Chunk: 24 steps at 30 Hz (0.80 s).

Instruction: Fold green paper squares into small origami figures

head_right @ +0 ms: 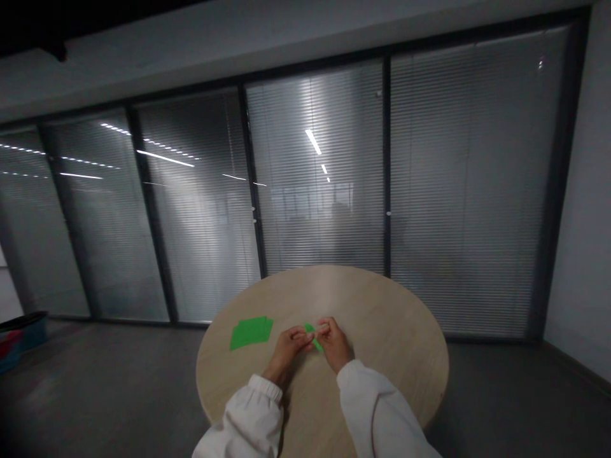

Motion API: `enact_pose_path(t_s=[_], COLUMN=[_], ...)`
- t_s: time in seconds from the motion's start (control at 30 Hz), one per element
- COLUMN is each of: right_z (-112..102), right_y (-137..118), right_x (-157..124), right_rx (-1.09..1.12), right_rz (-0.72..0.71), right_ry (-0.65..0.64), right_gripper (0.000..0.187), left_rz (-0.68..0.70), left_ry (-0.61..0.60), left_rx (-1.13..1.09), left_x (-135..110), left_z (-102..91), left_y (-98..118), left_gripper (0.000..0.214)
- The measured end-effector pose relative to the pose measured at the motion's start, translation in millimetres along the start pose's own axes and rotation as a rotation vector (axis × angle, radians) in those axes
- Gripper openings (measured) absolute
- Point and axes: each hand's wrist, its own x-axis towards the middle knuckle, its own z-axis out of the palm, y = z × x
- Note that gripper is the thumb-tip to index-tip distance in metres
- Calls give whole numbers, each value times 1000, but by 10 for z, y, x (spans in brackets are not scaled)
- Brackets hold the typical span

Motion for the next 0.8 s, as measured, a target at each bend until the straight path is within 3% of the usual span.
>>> enact_pose_path(t_s=[0.17, 0.47, 0.57, 0.8], right_z=[-4, -29, -27, -5], right_y=[5, 1, -7, -49], right_x=[20, 21, 15, -12], right_rx=[33, -12, -19, -1], right_rz=[92, 103, 95, 103], right_ry=[-22, -108, -147, -217], right_gripper=[32, 29, 30, 35], left_rz=[39, 220, 227, 218], left_ry=[12, 93, 85, 134], left_rx=[8, 188, 153, 158], left_x=[44, 104, 101, 105], left_z=[-36, -78, -73, -95], left_y=[-46, -67, -59, -52], left_gripper=[40, 34, 41, 26])
